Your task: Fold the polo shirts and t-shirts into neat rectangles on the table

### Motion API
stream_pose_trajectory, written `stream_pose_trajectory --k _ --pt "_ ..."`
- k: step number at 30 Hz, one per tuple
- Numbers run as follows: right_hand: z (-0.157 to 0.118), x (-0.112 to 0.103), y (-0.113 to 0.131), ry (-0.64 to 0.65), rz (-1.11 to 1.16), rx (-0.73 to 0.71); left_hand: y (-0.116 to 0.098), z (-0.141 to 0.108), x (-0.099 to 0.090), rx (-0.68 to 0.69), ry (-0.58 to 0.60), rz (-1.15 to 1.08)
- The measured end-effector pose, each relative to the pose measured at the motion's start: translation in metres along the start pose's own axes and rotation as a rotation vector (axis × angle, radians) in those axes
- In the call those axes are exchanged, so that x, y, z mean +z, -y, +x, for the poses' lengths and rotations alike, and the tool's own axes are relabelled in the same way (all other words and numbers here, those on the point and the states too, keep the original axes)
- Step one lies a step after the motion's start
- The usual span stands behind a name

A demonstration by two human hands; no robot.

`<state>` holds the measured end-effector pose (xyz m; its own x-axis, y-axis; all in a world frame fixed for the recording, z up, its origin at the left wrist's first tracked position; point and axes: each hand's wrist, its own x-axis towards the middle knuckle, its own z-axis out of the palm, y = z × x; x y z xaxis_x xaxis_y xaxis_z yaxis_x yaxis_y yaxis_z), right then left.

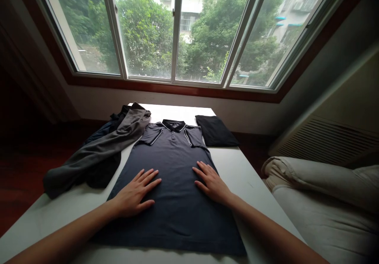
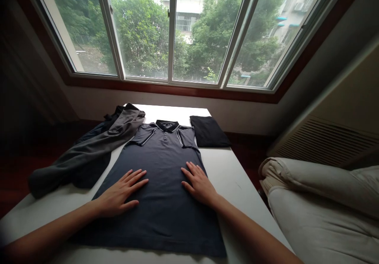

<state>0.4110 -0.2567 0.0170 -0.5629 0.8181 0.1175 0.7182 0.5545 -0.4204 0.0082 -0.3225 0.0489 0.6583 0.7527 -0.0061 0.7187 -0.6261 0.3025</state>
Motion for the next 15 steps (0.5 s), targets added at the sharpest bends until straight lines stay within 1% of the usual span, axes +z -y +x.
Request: stream_pose_trajectory --k 5,8,11,13,15 --pt "-0.022 0.002 0.012 0.002 0.006 0.01 -0.022 -0.016 -0.002 -0.007 0.028 0.01" --pt "-0.027 0.002 0.014 -0.007 0.05 0.016 -0.037 -0.02 -0.003 0.006 0.03 -0.007" --pt "-0.019 -0.006 0.005 -0.046 0.149 0.047 -0.06 -0.015 -0.002 0.079 0.068 -0.041" --pt "-0.007 -0.013 -0.007 -0.122 0.209 0.084 -0.079 -0.007 0.0 0.155 0.109 -0.067" --pt "0.007 -0.021 -0.025 -0.228 0.205 0.135 -0.099 0.006 0.003 0.239 0.137 -0.098"
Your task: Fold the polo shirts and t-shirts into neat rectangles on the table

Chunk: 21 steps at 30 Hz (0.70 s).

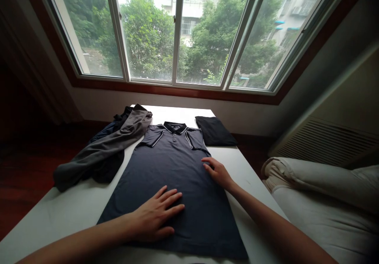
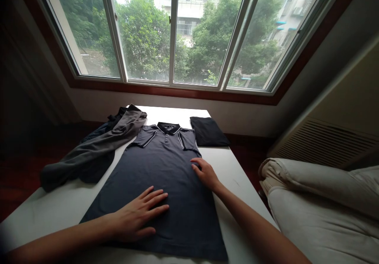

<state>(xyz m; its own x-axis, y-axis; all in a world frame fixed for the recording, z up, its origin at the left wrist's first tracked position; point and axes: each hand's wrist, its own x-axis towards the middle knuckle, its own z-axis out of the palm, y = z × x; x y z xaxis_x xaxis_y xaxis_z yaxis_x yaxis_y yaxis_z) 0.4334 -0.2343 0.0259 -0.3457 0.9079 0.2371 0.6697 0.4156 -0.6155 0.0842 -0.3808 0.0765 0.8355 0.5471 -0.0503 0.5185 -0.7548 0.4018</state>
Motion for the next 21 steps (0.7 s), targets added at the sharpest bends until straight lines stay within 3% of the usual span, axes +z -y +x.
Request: stream_pose_trajectory --k 3,6,10,15,21 --pt "0.022 -0.005 -0.025 -0.105 -0.135 0.03 -0.022 0.03 0.006 0.145 0.009 -0.039" --pt "0.033 -0.001 -0.045 -0.041 -0.272 -0.036 -0.042 0.058 0.016 0.307 0.003 -0.025" --pt "0.042 0.012 -0.051 0.048 -0.372 -0.126 -0.057 0.087 0.027 0.463 -0.011 0.065" --pt "0.063 0.029 -0.047 0.132 -0.429 -0.142 -0.062 0.115 0.034 0.522 -0.007 0.073" --pt "0.088 0.04 -0.06 0.175 -0.441 0.014 -0.06 0.124 0.039 0.522 -0.01 0.043"
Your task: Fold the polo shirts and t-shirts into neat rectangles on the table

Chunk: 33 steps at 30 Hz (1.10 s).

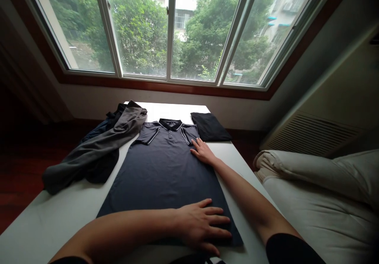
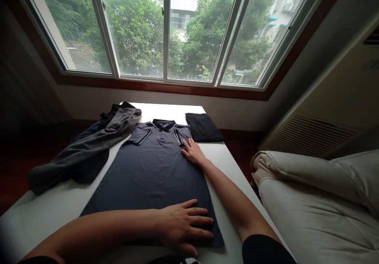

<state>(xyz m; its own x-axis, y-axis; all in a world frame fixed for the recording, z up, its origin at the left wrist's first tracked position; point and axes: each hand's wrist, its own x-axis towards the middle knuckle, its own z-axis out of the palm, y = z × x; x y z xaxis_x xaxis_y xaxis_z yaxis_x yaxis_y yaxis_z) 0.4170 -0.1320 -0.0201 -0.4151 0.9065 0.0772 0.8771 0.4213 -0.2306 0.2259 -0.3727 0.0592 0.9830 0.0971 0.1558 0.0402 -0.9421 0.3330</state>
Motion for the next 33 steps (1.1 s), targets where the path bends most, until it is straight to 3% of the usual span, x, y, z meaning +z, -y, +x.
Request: stream_pose_trajectory --k 3,15,18,20,24,27,29,33 --pt "0.005 0.003 -0.005 -0.015 0.009 0.044 -0.002 -0.002 0.002 -0.025 -0.008 -0.011" --pt "0.0 0.003 -0.011 -0.066 0.068 -0.009 0.0 -0.002 0.001 -0.028 -0.053 0.028" --pt "-0.001 0.003 -0.012 -0.085 0.081 -0.016 0.008 -0.003 -0.005 -0.042 -0.072 0.052" --pt "-0.001 0.003 -0.013 -0.091 0.085 -0.019 0.024 -0.008 -0.018 -0.107 -0.11 0.084" --pt "-0.002 0.002 -0.013 -0.102 0.098 -0.015 0.094 -0.048 -0.07 -0.451 -0.272 0.232" --pt "-0.002 0.001 -0.012 -0.112 0.105 -0.014 0.168 -0.109 -0.118 -0.872 -0.36 0.414" --pt "-0.001 0.001 -0.012 -0.119 0.104 -0.016 0.211 -0.159 -0.143 -1.184 -0.349 0.48" --pt "0.001 0.002 -0.012 -0.124 0.097 -0.014 0.262 -0.245 -0.16 -1.628 -0.33 0.438"
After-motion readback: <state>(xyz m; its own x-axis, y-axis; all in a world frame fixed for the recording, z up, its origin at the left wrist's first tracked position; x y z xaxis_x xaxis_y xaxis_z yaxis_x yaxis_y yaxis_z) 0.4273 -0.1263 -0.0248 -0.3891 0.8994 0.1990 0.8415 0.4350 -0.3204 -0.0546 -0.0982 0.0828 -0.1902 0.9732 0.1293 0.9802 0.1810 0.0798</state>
